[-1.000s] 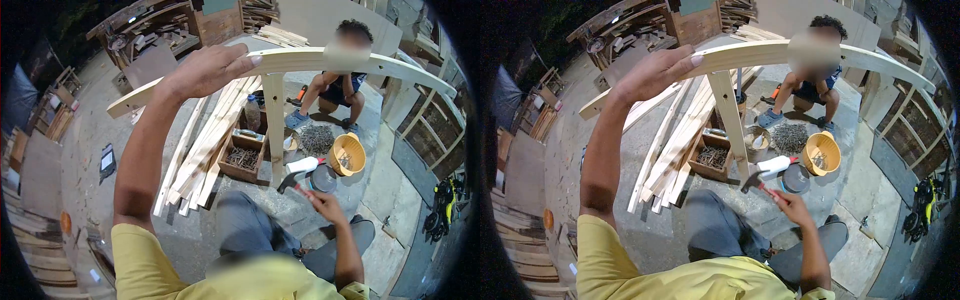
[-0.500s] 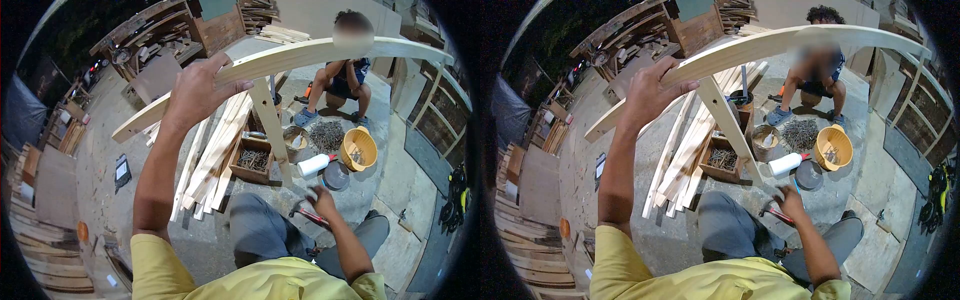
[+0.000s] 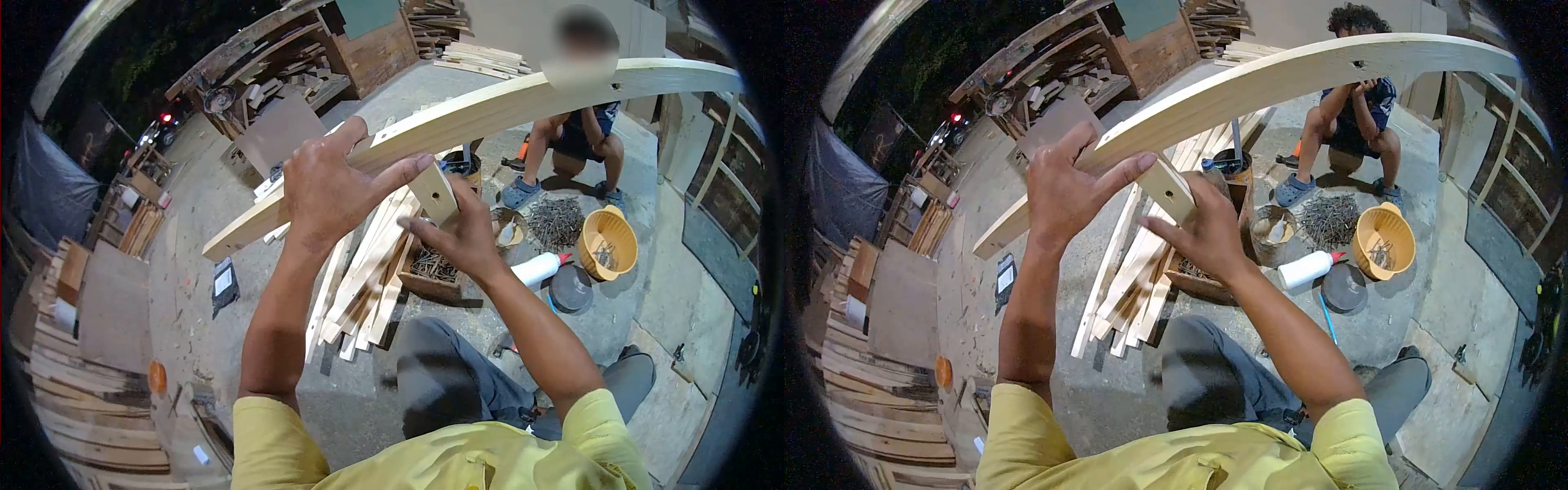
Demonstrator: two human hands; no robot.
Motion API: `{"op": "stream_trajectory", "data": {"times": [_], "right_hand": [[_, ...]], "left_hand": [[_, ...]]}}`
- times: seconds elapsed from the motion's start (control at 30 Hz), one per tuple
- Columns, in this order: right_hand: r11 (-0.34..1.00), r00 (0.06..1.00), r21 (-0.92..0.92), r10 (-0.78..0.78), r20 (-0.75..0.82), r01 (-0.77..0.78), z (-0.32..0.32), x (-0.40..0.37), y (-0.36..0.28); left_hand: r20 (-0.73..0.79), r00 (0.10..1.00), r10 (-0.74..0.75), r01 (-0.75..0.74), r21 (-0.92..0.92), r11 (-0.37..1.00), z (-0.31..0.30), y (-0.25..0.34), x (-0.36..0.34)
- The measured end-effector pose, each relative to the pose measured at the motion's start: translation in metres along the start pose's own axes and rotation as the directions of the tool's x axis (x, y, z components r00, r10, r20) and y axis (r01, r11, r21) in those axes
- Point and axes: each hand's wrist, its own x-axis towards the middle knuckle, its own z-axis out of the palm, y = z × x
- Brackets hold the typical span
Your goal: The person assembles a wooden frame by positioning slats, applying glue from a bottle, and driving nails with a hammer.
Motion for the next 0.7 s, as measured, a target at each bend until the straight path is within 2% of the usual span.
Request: {"op": "stream_trajectory", "data": {"times": [0.07, 0.13, 0.17, 0.4, 0.53, 0.6, 0.63, 0.67, 0.7], "right_hand": [[1.0, 0.999, 0.019, -0.023, -0.042, 0.024, 0.005, 0.009, 0.001], [0.992, 0.999, 0.118, 0.031, 0.028, -0.034, 0.006, 0.01, 0.006], [0.974, 0.999, 0.223, 0.048, 0.011, -0.049, 0.01, 0.008, 0.009], [0.97, 0.994, 0.219, 0.095, 0.046, -0.103, 0.007, 0.003, 0.011], [0.989, 0.999, 0.142, 0.043, -0.015, -0.041, 0.005, 0.002, 0.002], [0.995, 0.996, 0.088, 0.055, -0.067, -0.049, 0.004, 0.0, -0.001], [0.996, 0.996, 0.063, 0.063, -0.063, -0.06, 0.004, -0.001, -0.002], [0.997, 0.995, 0.032, 0.078, -0.065, -0.076, 0.003, -0.003, -0.002], [0.999, 0.995, 0.008, 0.054, -0.086, -0.053, 0.006, -0.005, 0.004]], "left_hand": [[0.0, 1.0, 0.006, -0.006, 0.018, 1.0, 0.0, 0.001, 0.001], [-0.002, 1.0, 0.01, -0.01, 0.03, 0.999, 0.001, 0.0, 0.0], [-0.034, 0.999, 0.033, -0.032, 0.031, 0.999, 0.002, -0.002, -0.001], [-0.077, 0.995, 0.058, -0.059, -0.02, 0.998, 0.005, -0.004, -0.005], [-0.06, 0.996, 0.058, -0.061, -0.047, 0.997, 0.0, -0.001, -0.005], [-0.013, 1.0, 0.003, -0.004, -0.072, 0.997, -0.005, 0.004, -0.004], [-0.02, 0.999, -0.034, 0.03, -0.147, 0.989, -0.007, 0.011, -0.006], [-0.097, 0.995, 0.011, -0.036, -0.254, 0.966, -0.001, 0.009, -0.006], [-0.066, 0.998, -0.008, -0.012, -0.29, 0.957, 0.0, 0.009, -0.007]]}}
